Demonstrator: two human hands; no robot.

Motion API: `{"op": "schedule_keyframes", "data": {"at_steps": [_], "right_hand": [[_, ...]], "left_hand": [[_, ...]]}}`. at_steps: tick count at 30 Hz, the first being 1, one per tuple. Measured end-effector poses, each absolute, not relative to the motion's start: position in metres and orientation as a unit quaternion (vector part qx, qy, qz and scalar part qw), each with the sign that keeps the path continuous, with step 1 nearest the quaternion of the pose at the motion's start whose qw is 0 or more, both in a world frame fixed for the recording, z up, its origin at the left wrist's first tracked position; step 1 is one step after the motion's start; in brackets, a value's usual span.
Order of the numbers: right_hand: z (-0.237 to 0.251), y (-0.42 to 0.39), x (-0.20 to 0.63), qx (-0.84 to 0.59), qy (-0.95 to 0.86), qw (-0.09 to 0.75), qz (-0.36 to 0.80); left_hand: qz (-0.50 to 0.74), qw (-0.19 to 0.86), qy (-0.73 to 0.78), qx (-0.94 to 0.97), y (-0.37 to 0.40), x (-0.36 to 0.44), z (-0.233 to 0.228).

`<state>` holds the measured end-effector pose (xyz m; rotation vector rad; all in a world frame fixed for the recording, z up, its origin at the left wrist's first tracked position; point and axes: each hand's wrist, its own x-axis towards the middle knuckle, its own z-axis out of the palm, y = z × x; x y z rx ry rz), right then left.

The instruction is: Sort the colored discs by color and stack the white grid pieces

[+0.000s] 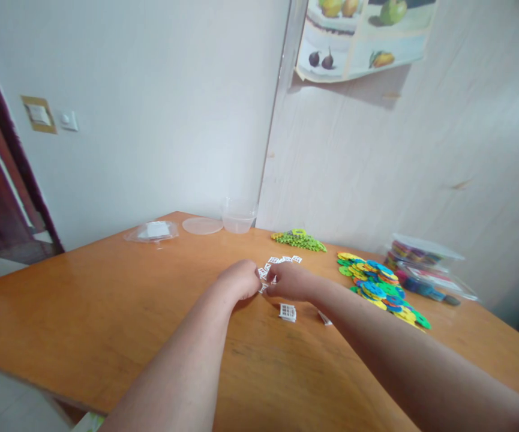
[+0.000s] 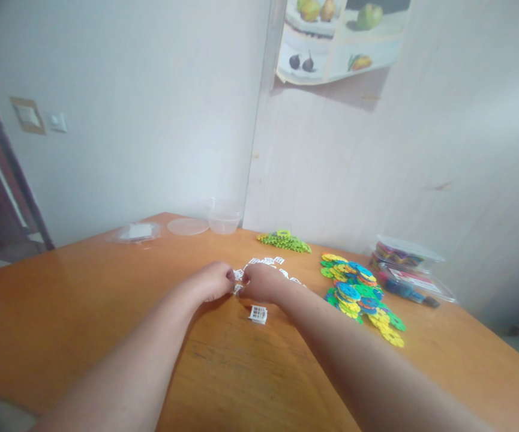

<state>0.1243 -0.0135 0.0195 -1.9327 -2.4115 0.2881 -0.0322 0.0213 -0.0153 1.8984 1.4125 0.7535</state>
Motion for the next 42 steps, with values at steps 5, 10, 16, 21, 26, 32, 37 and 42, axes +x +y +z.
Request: {"op": "schedule_keyframes", "data": {"at_steps": [5, 10, 16, 21, 26, 32, 37, 42], "right_hand": [[0.017, -0.007, 0.12, -0.615, -0.78, 0.005, 0.116], [0.015, 0.0, 0.118, -0.62, -0.771, -0.006, 0.145], [0.008, 0.002, 0.121, -0.632, -0.758, 0.01, 0.162], [0.006, -0.005, 0.124, -0.638, -0.756, 0.046, 0.138], [0.018, -0.018, 0.126, -0.625, -0.768, 0.09, 0.111], [0.029, -0.03, 0.133, -0.628, -0.745, 0.128, 0.186], [0.037, -0.044, 0.143, -0.561, -0.8, 0.173, 0.123], [0.044, -0.059, 0.147, -0.484, -0.866, 0.126, 0.024]], "left_hand": [[0.244, 0.336, 0.523, 0.744, 0.018, -0.034, -0.014], [0.245, 0.367, 0.52, 0.731, 0.018, -0.034, -0.014], [0.261, 0.365, 0.528, 0.721, 0.016, -0.035, -0.011], [0.254, 0.36, 0.522, 0.73, 0.014, -0.033, -0.007], [0.269, 0.389, 0.517, 0.714, 0.012, -0.031, -0.003], [0.33, 0.484, 0.457, 0.669, 0.008, -0.028, 0.004], [0.342, 0.536, 0.422, 0.647, 0.001, -0.027, 0.012], [0.327, 0.552, 0.411, 0.648, -0.003, -0.026, 0.016]]}}
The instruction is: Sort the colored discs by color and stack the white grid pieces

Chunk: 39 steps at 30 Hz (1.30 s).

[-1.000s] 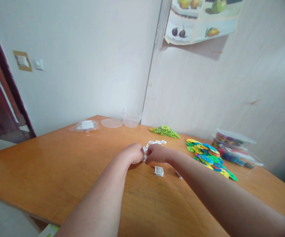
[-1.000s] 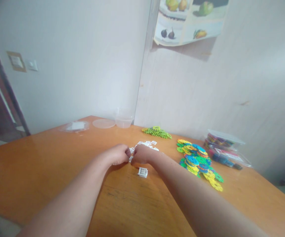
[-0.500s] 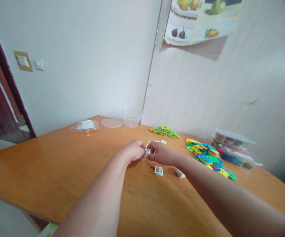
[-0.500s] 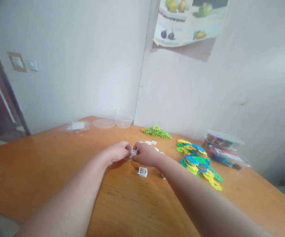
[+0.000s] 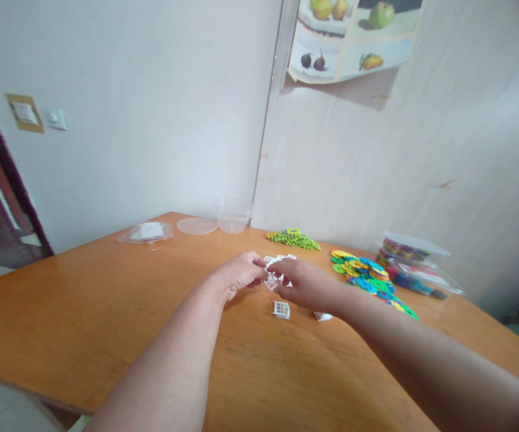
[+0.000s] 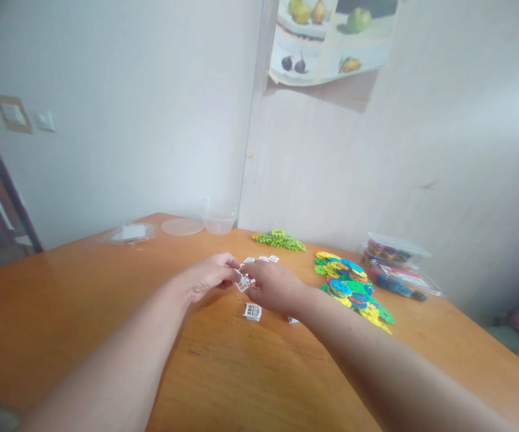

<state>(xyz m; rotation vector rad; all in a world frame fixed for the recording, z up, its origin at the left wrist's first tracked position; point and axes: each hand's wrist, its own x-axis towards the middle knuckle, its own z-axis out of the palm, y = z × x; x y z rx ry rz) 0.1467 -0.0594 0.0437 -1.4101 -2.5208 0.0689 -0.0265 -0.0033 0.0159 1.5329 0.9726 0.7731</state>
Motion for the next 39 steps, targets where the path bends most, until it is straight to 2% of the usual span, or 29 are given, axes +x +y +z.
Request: {"op": "schedule_keyframes", "data": {"at_steps": [5, 12, 31, 39], "right_hand": [[0.046, -0.069, 0.152, -0.541, -0.839, 0.061, -0.027], [0.042, -0.083, 0.161, -0.556, -0.831, 0.016, -0.003], [0.027, -0.078, 0.159, -0.597, -0.802, 0.007, 0.021], [0.046, -0.062, 0.176, -0.628, -0.777, 0.045, 0.005]], "left_hand": [[0.306, 0.562, 0.409, 0.651, -0.003, -0.025, 0.015], [0.308, 0.531, 0.434, 0.659, -0.002, -0.023, 0.014], [0.293, 0.493, 0.444, 0.688, 0.005, -0.023, 0.003], [0.312, 0.473, 0.459, 0.684, 0.006, -0.024, 0.005]]}}
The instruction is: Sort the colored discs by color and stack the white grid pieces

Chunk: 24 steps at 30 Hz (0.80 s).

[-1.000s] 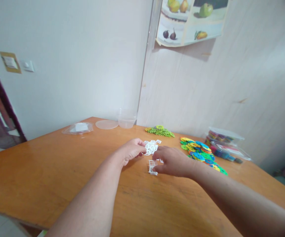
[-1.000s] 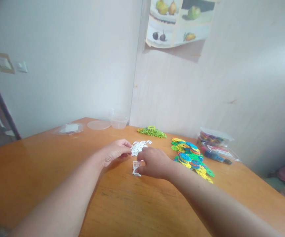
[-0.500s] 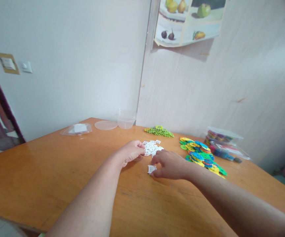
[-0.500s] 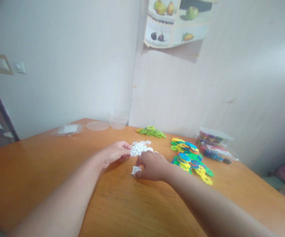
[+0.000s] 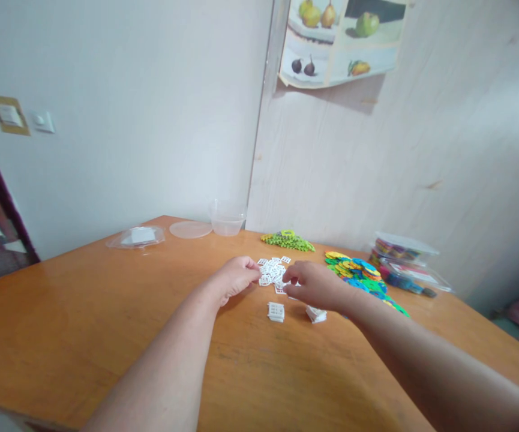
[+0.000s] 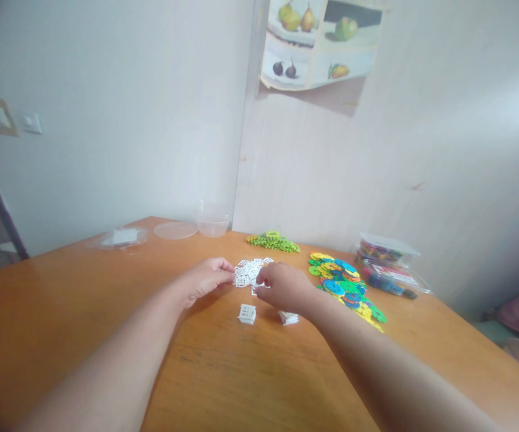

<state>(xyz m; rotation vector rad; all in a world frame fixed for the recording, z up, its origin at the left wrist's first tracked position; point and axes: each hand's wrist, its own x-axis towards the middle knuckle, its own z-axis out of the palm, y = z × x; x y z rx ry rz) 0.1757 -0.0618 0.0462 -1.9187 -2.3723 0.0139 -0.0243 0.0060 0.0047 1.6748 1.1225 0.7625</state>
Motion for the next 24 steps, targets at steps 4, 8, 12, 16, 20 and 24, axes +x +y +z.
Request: {"op": "schedule_keyframes", "data": {"at_steps": [4, 8, 12, 16, 20, 24], "right_hand": [[0.047, -0.047, 0.191, -0.661, -0.75, 0.021, -0.026], [0.041, -0.038, 0.198, -0.681, -0.731, -0.009, -0.025], [0.037, -0.031, 0.192, -0.697, -0.717, -0.015, -0.025], [0.033, -0.027, 0.178, -0.706, -0.707, -0.016, -0.034], [0.032, -0.026, 0.164, -0.723, -0.689, -0.032, -0.039], [0.032, -0.024, 0.162, -0.728, -0.684, -0.034, -0.036]], "left_hand": [[0.313, 0.462, 0.469, 0.684, 0.009, -0.024, 0.003], [0.314, 0.467, 0.471, 0.68, 0.01, -0.024, 0.002], [0.313, 0.468, 0.476, 0.676, 0.011, -0.023, -0.001], [0.311, 0.464, 0.471, 0.683, 0.012, -0.023, -0.002], [0.31, 0.454, 0.478, 0.685, 0.009, -0.023, 0.001], [0.312, 0.451, 0.479, 0.686, 0.008, -0.023, 0.002]]}}
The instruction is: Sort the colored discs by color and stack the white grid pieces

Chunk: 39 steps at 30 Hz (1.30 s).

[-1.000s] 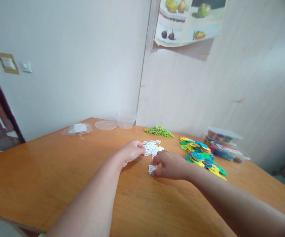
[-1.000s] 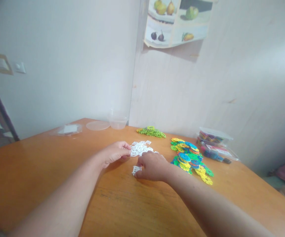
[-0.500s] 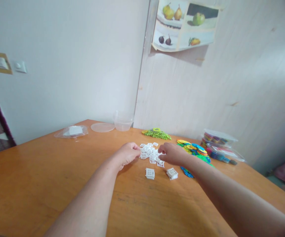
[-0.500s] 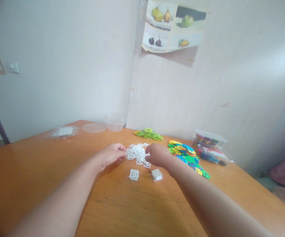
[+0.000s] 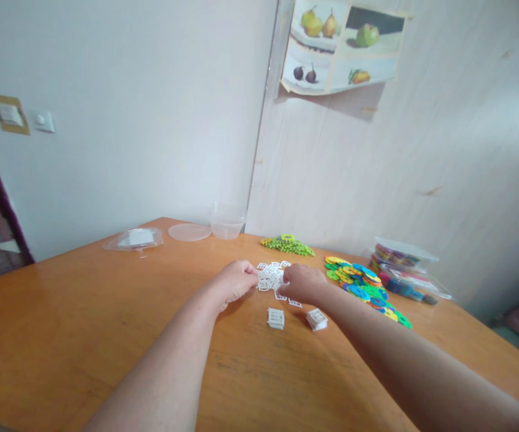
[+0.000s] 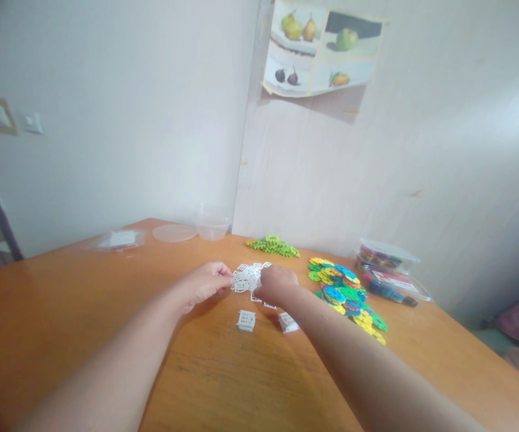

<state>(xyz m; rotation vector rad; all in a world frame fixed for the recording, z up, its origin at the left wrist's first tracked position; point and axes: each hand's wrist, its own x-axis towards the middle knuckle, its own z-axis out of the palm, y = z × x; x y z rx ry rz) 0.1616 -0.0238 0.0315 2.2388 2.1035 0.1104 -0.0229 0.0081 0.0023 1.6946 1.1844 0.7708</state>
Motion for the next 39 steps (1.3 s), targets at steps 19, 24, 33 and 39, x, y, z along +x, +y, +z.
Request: {"op": "schedule_keyframes", "data": {"at_steps": [19, 24, 33, 39], "right_hand": [[0.032, -0.048, 0.149, 0.559, 0.814, -0.154, 0.039], [0.031, -0.05, 0.141, 0.654, 0.74, -0.156, 0.03], [0.043, -0.059, 0.141, 0.668, 0.735, -0.093, 0.066], [0.045, -0.073, 0.157, 0.6, 0.797, -0.058, 0.036]], "left_hand": [[0.392, 0.544, 0.423, 0.61, 0.001, -0.016, 0.011], [0.414, 0.559, 0.421, 0.583, 0.005, -0.013, 0.006], [0.363, 0.568, 0.402, 0.619, -0.004, -0.015, 0.013], [0.382, 0.545, 0.425, 0.613, -0.002, -0.018, 0.015]]}}
